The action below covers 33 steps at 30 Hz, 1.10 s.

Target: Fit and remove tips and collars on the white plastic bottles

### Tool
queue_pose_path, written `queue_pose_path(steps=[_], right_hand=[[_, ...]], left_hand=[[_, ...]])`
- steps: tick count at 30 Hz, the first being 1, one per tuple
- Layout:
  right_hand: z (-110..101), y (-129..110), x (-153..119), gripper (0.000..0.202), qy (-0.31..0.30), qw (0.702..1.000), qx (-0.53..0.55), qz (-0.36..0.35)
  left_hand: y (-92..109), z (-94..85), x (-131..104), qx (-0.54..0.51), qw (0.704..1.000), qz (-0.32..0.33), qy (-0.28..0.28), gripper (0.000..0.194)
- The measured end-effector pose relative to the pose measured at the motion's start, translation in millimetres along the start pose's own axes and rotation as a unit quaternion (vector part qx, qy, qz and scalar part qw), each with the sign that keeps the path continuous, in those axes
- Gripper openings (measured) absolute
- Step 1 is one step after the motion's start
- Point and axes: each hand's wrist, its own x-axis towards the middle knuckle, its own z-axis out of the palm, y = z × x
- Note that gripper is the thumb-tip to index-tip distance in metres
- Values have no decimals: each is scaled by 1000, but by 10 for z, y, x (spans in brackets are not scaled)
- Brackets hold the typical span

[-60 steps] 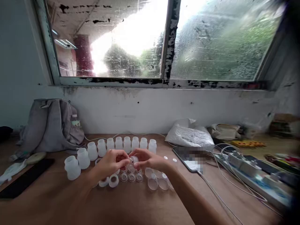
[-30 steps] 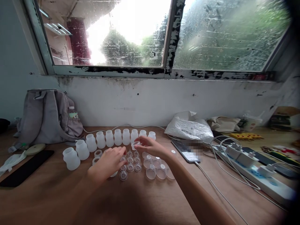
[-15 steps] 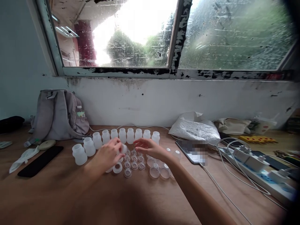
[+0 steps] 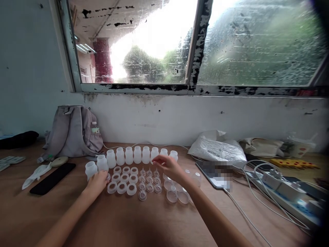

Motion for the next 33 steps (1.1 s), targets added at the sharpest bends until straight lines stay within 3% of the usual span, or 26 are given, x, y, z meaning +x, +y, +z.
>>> queue_pose_path(steps=[4,6,8,11,14,19,24,28,33], right_hand=[[7,47,5,18,-13,999,-39,13],[38,66,1,18,-30,998,-58,18],[89,66,-14,17,-53,995,-79,16],[172,13,-60,16,-97,988,-123,11],[217,-63,-103,14,-138,978,-157,13],[212,-48,-103,17,-156,971,-182,25],[214,88,-85,12,-150,958,-237,51],[166,135,-84,7,-129,945,-289,77],[126,148,-99,4,-162,924,-322,125]], left_hand=[[208,-163,-91,-19,996,20,82,26],[398,-266,-162,-61,987,66,130,24],[609,-309,-225,-112,973,147,142,23],[875,-200,-279,-146,946,267,112,23],[1002,31,-289,-148,940,288,106,20],[961,226,-288,-182,933,290,112,16],[893,208,-294,-176,930,303,109,19],[848,176,-278,-186,928,290,143,23],[748,175,-206,-177,935,257,170,25]])
